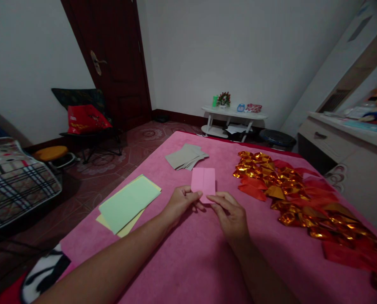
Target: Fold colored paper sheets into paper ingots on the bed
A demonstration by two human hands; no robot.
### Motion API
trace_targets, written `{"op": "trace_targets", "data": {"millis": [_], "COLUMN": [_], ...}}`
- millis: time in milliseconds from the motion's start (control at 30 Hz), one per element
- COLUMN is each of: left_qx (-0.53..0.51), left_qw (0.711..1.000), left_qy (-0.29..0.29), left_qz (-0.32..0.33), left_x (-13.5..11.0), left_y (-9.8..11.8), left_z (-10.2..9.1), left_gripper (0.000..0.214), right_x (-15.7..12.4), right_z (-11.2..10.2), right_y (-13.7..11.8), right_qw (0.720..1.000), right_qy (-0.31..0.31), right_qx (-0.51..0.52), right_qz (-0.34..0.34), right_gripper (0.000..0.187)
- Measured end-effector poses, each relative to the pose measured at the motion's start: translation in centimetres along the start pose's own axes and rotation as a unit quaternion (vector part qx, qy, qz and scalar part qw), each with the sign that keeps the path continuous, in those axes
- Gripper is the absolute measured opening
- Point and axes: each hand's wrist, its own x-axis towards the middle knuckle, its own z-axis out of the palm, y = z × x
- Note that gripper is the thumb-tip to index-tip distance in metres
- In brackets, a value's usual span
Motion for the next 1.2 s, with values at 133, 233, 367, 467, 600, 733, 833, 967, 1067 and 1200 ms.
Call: {"op": "trace_targets", "data": {"millis": [133,233,367,467,600,733,833,967,1067,1200], "left_qx": [0.021,0.026,0.041,0.064,0.058,0.030,0.035,0.054,0.066,0.078], "left_qw": [0.999,0.998,0.997,0.997,0.997,0.999,0.999,0.998,0.998,0.997], "left_qy": [0.039,0.053,0.052,0.042,0.041,0.020,0.010,0.009,0.007,0.000], "left_qz": [0.012,0.024,0.031,0.033,0.017,-0.010,-0.018,-0.011,-0.008,-0.007], "left_x": [-0.15,-0.22,-0.18,-0.07,-0.07,-0.14,-0.07,0.04,-0.01,-0.11], "left_y": [-0.04,-0.17,-0.44,-0.60,-0.34,0.18,0.16,-0.23,-0.36,-0.34], "left_z": [0.34,0.62,0.77,0.68,0.49,0.31,0.20,0.18,0.26,0.35], "left_gripper": [0.033,0.035,0.037,0.037,0.035,0.037,0.039,0.040,0.040,0.041], "right_x": [0.06,0.16,0.14,-0.02,-0.09,0.04,0.11,0.21,0.21,0.06], "right_z": [0.07,0.07,0.15,0.31,0.44,0.36,0.29,0.26,0.33,0.55], "right_y": [0.00,-0.30,-0.46,-0.21,0.17,0.15,-0.14,-0.40,-0.10,0.47], "right_qw": [1.000,1.000,0.998,0.996,0.990,0.989,0.986,0.985,0.982,0.968], "right_qy": [-0.006,-0.026,-0.039,-0.017,0.005,-0.006,-0.002,0.002,0.000,0.023], "right_qx": [0.009,0.010,0.025,0.051,0.090,0.108,0.118,0.116,0.133,0.154], "right_qz": [-0.004,0.012,0.031,0.066,0.113,0.100,0.117,0.126,0.137,0.195], "right_gripper": [0.024,0.024,0.023,0.019,0.021,0.020,0.014,0.012,0.013,0.013]}}
